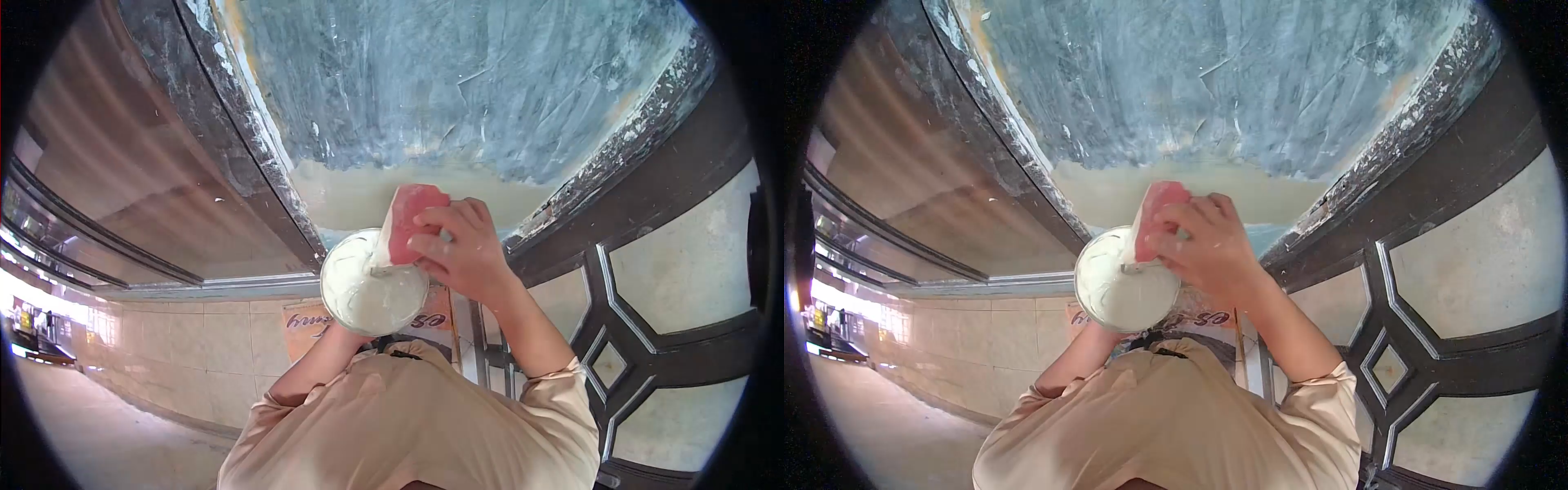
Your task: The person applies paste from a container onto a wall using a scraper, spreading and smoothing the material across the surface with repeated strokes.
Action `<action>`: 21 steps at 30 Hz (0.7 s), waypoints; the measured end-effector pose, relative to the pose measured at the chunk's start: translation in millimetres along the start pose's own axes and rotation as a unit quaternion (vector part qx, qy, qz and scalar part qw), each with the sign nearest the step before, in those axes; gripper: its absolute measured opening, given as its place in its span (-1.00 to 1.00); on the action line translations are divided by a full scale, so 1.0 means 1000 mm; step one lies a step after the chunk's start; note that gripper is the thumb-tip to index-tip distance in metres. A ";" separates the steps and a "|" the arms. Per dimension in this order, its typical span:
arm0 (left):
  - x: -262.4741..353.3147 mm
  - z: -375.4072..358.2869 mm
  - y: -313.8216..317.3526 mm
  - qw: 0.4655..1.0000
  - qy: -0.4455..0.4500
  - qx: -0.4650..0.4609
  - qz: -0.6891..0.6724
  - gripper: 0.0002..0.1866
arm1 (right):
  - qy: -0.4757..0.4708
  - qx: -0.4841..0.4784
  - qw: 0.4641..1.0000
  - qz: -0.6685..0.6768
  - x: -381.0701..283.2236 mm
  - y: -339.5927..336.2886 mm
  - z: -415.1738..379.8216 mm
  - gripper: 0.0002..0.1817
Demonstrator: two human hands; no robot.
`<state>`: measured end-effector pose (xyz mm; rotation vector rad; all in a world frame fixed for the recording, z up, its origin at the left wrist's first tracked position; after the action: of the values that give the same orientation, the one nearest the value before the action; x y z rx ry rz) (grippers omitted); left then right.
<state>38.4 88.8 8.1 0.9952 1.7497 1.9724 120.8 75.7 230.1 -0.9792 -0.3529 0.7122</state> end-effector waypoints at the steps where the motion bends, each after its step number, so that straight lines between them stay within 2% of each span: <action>1: -0.002 0.000 -0.002 1.000 -0.004 0.000 -0.009 -0.49 | 0.022 0.015 0.999 0.034 0.011 -0.002 -0.008 -0.52; 4: -0.008 -0.001 -0.007 0.999 -0.014 0.001 -0.037 -0.48 | 0.060 0.054 0.994 0.070 0.033 0.005 -0.032 -0.54; 8: -0.006 -0.004 -0.011 0.997 -0.001 -0.028 -0.069 -0.43 | 0.082 0.083 0.992 0.045 0.048 0.014 -0.063 -0.54; 10: -0.007 -0.006 -0.024 0.997 0.006 -0.012 -0.074 -0.43 | 0.159 0.105 0.981 0.032 0.068 0.022 -0.084 -0.61; 11: -0.009 -0.007 -0.032 0.997 0.006 -0.003 -0.078 -0.42 | 0.166 0.108 0.980 0.027 0.074 0.036 -0.097 -0.61; 12: -0.011 -0.008 -0.040 0.997 0.005 0.006 -0.081 -0.42 | 0.261 0.134 0.946 0.135 0.103 0.059 -0.122 -0.68; 13: -0.013 -0.009 -0.047 0.996 0.002 0.014 -0.083 -0.42 | 0.349 0.162 0.891 0.241 0.128 0.087 -0.150 -0.73; 14: -0.015 -0.009 -0.053 0.996 -0.001 0.023 -0.084 -0.41 | 0.356 0.170 0.888 0.235 0.134 0.104 -0.164 -0.73; 15: -0.017 -0.010 -0.059 0.996 -0.003 0.030 -0.085 -0.41 | 0.448 0.229 0.772 0.388 0.157 0.139 -0.198 -0.72; 16: -0.019 -0.011 -0.062 0.996 -0.004 0.036 -0.085 -0.40 | 0.513 0.280 0.620 0.523 0.169 0.174 -0.226 -0.70; 17: -0.019 -0.010 -0.050 0.995 -0.004 0.042 -0.086 -0.40 | 0.543 0.299 0.574 0.535 0.174 0.181 -0.235 -0.67; 18: -0.013 -0.011 -0.027 0.998 0.005 0.000 -0.065 -0.41 | 0.542 0.308 0.573 0.532 0.179 0.180 -0.239 -0.67; 20: -0.012 -0.011 -0.052 0.996 0.026 0.057 -0.061 -0.40 | 0.578 0.344 0.477 0.566 0.183 0.184 -0.246 -0.65; 21: -0.013 -0.011 -0.054 0.997 0.020 0.054 -0.056 -0.40 | 0.576 0.352 0.475 0.565 0.187 0.179 -0.242 -0.65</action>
<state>29.1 82.8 -47.9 0.8761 1.9082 1.8570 325.0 117.0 -56.7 -0.5399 1.8844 1.0100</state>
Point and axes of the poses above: each hand's wrist, its own z-axis towards the middle knuckle, its own y-axis out of the palm, x = y × z, the point moved 10 cm from there along z, towards the middle knuckle, and after that the axes turned 8 degrees about -x, right-handed, at the moved point
